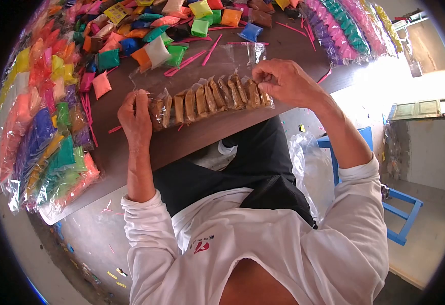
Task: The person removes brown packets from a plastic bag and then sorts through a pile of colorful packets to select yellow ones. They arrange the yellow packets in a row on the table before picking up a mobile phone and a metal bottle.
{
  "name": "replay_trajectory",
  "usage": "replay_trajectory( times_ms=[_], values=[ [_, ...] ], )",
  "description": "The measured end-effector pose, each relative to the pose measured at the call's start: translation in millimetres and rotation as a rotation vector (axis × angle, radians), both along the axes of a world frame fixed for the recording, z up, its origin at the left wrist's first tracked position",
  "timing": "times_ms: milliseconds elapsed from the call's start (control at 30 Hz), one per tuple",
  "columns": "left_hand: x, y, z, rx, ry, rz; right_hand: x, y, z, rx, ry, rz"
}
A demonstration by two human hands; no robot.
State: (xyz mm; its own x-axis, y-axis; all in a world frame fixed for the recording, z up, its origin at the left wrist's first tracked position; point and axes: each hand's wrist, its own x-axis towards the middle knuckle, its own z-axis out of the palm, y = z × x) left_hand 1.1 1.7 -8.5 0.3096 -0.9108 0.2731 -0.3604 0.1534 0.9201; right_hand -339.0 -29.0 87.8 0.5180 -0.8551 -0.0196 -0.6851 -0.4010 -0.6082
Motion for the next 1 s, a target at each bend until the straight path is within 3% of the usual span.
replay_trajectory(
  times_ms=[233, 333, 633, 733, 833, 1000],
  values=[
    [2, 0, -2, -0.010, -0.019, -0.011, 12, 0, 5, -0.312, 0.134, 0.122],
    [1, 0, 0, -0.011, -0.023, -0.011, 23, 0, -7, -0.319, 0.116, 0.171],
    [-1, 1, 4, 0.037, -0.028, 0.007, 34, -8, 3, 0.093, 0.203, 0.148],
    [1, 2, 4, 0.040, -0.029, 0.001, 32, -12, 0, 0.089, 0.189, 0.194],
    [1, 1, 2, 0.008, -0.052, 0.006, 39, -5, 0, -0.118, 0.166, 0.154],
    [0, 0, -1, -0.065, -0.064, -0.001, 64, -6, -14, -0.245, 0.032, 0.224]
  ],
)
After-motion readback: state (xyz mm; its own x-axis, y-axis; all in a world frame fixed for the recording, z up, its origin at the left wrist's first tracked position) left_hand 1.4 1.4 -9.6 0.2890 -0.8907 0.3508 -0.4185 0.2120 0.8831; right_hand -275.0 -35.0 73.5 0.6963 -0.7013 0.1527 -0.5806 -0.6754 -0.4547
